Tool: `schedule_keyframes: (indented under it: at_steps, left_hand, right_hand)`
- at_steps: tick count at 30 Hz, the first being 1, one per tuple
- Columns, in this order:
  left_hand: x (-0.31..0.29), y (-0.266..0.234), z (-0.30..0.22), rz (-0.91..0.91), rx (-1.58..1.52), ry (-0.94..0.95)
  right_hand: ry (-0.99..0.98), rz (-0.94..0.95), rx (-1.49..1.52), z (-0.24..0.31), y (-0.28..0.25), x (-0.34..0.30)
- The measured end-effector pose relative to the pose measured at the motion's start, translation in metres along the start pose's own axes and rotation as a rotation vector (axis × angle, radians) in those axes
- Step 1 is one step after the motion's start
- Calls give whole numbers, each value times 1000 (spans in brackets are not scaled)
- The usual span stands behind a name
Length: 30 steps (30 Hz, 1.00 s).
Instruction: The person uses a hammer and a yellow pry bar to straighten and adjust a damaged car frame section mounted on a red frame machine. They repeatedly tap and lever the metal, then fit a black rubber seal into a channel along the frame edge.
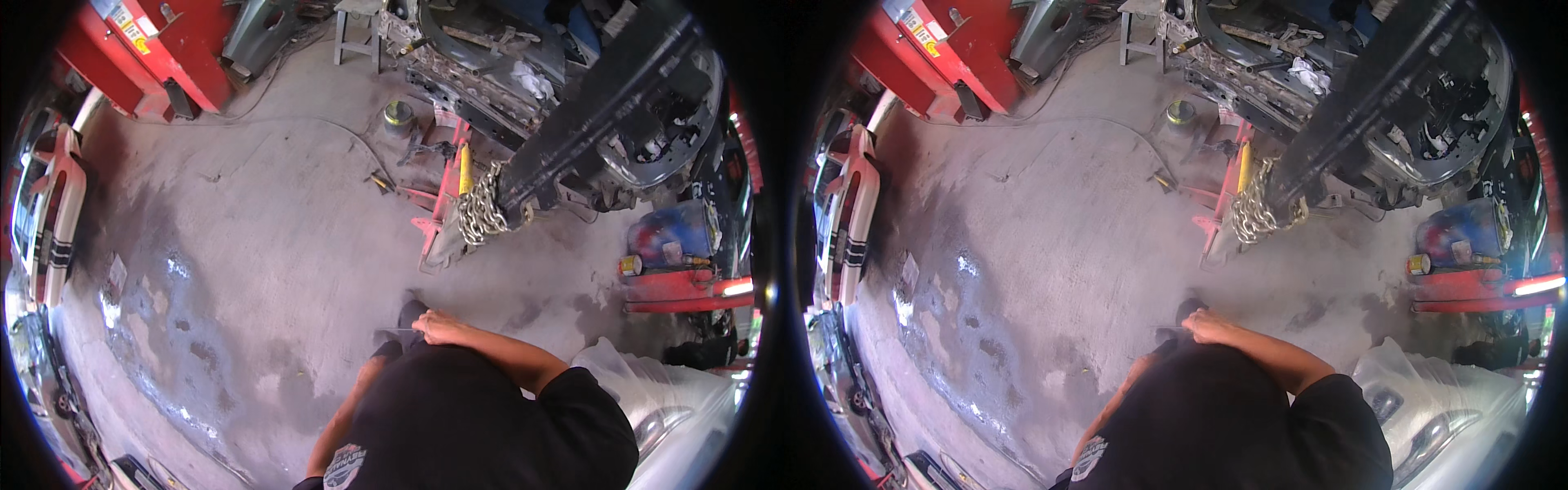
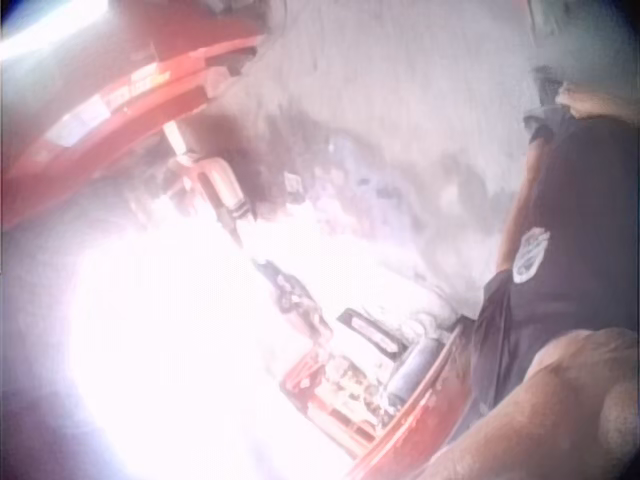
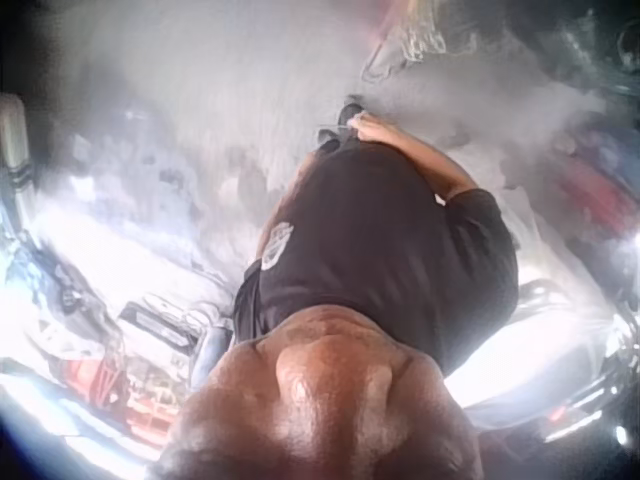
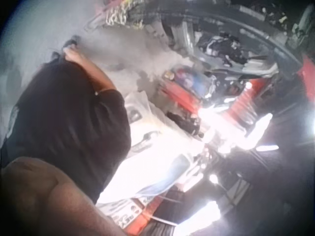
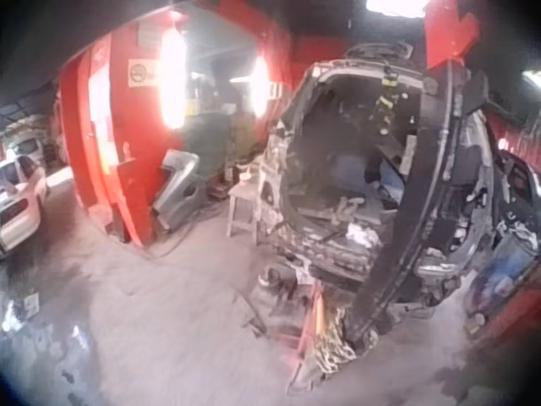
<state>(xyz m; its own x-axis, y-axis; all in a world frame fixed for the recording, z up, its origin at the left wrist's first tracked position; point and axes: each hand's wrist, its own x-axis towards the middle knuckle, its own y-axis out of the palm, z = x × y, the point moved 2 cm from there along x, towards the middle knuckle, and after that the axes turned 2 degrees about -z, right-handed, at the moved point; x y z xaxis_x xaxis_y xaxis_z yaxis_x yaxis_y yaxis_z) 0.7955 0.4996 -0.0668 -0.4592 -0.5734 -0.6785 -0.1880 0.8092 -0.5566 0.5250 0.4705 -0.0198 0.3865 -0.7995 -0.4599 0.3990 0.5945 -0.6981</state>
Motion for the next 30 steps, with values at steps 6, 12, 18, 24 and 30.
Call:
schedule_keyframes:
  at_steps: [6, 12, 18, 24, 30]
  left_hand:
    - [55, -98, 60, 44, -288, 193]
    - [147, -191, 102, 6, -124, 119]
    - [193, -397, -12, 42, -53, 94]
    - [303, -454, 24, 359, -345, 502]
    - [412, -565, 7, 684, -228, 290]
  right_hand:
    - [-26, -76, -43, -1, -41, 92]
    - [7, -72, 111, -32, -125, 212]
    - [169, 1, 505, -62, -195, 252]
    - [327, -88, 897, -83, -222, 282]
    - [523, -294, 1106, -63, -264, 346]
